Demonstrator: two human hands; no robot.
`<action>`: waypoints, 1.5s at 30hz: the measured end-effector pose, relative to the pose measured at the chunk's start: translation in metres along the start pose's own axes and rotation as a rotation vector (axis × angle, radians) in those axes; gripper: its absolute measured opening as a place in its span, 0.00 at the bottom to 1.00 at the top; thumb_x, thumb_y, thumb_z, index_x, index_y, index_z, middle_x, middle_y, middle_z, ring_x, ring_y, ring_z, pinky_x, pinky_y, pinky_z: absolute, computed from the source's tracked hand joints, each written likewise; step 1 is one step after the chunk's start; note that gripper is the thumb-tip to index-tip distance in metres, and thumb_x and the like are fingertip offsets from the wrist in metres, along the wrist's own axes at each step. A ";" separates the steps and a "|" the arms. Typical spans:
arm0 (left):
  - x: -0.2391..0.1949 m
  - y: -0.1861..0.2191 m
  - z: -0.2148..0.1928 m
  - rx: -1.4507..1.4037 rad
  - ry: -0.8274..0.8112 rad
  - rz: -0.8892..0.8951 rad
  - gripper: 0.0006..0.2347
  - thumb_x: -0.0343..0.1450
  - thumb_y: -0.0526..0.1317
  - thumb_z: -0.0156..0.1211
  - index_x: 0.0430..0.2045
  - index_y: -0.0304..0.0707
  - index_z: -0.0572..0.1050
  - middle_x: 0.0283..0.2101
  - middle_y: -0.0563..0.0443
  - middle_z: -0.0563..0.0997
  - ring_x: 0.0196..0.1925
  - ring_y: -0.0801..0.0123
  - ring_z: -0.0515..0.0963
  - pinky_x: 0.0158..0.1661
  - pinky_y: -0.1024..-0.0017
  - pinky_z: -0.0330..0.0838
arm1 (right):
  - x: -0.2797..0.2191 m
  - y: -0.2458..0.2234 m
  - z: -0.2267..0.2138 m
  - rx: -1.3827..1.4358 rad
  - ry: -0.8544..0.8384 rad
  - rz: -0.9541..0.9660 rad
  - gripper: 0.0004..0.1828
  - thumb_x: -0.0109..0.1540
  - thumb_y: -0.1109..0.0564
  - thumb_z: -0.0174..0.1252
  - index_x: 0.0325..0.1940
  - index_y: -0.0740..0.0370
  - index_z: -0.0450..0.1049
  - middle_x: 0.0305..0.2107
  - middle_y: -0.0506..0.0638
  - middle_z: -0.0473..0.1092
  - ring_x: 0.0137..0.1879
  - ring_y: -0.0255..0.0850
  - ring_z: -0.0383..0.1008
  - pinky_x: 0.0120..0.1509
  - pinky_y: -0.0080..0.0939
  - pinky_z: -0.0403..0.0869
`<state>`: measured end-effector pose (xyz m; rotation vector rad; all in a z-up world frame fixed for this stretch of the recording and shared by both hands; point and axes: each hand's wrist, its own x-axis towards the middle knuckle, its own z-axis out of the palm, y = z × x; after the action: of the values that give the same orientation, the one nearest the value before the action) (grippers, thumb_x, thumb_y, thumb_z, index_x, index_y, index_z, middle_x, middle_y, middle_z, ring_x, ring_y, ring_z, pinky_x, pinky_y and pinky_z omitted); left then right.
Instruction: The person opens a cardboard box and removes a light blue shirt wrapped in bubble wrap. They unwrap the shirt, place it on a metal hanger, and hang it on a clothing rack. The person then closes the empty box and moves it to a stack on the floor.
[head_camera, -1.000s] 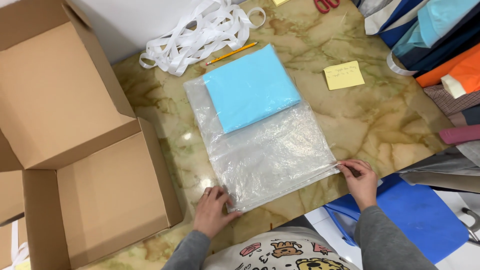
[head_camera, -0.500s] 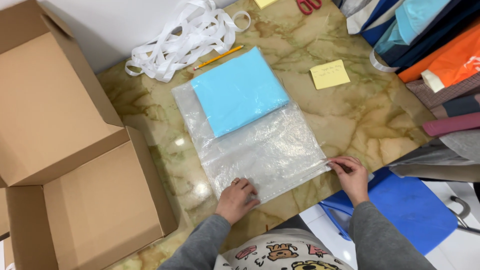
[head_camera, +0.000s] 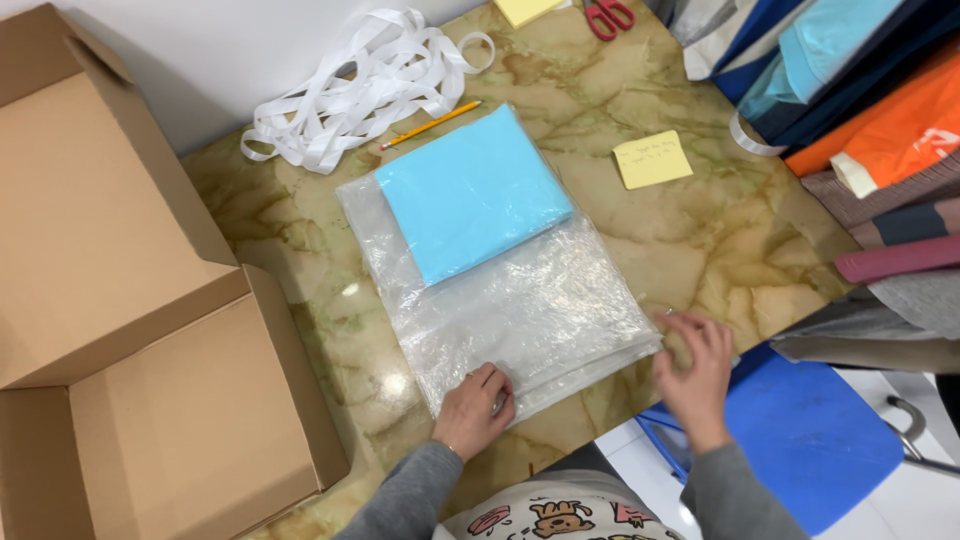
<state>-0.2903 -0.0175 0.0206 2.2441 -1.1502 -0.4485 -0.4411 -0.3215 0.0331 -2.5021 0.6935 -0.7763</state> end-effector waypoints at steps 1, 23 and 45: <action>-0.001 0.005 -0.002 0.000 0.006 -0.009 0.04 0.71 0.36 0.60 0.35 0.41 0.73 0.36 0.52 0.73 0.32 0.61 0.76 0.21 0.61 0.73 | -0.001 -0.025 0.000 0.005 -0.006 -0.008 0.28 0.54 0.62 0.52 0.58 0.51 0.80 0.49 0.52 0.70 0.59 0.53 0.65 0.69 0.54 0.66; 0.096 0.004 -0.184 -0.169 -0.003 -0.127 0.07 0.74 0.44 0.57 0.39 0.46 0.80 0.41 0.50 0.86 0.43 0.58 0.84 0.45 0.59 0.79 | 0.111 -0.124 0.229 0.944 -0.197 1.071 0.23 0.62 0.44 0.72 0.46 0.65 0.76 0.23 0.57 0.72 0.22 0.42 0.72 0.23 0.41 0.74; 0.295 -0.123 -0.163 0.342 -0.480 -0.642 0.39 0.72 0.69 0.38 0.76 0.50 0.45 0.83 0.63 0.32 0.83 0.62 0.43 0.72 0.34 0.48 | -0.034 -0.047 0.176 0.655 -0.562 1.323 0.23 0.58 0.38 0.68 0.58 0.31 0.86 0.71 0.46 0.63 0.79 0.41 0.58 0.83 0.52 0.63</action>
<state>0.0423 -0.1472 0.0602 2.8971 -0.7167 -1.1699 -0.3424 -0.2222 -0.0875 -1.1235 1.3103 0.1928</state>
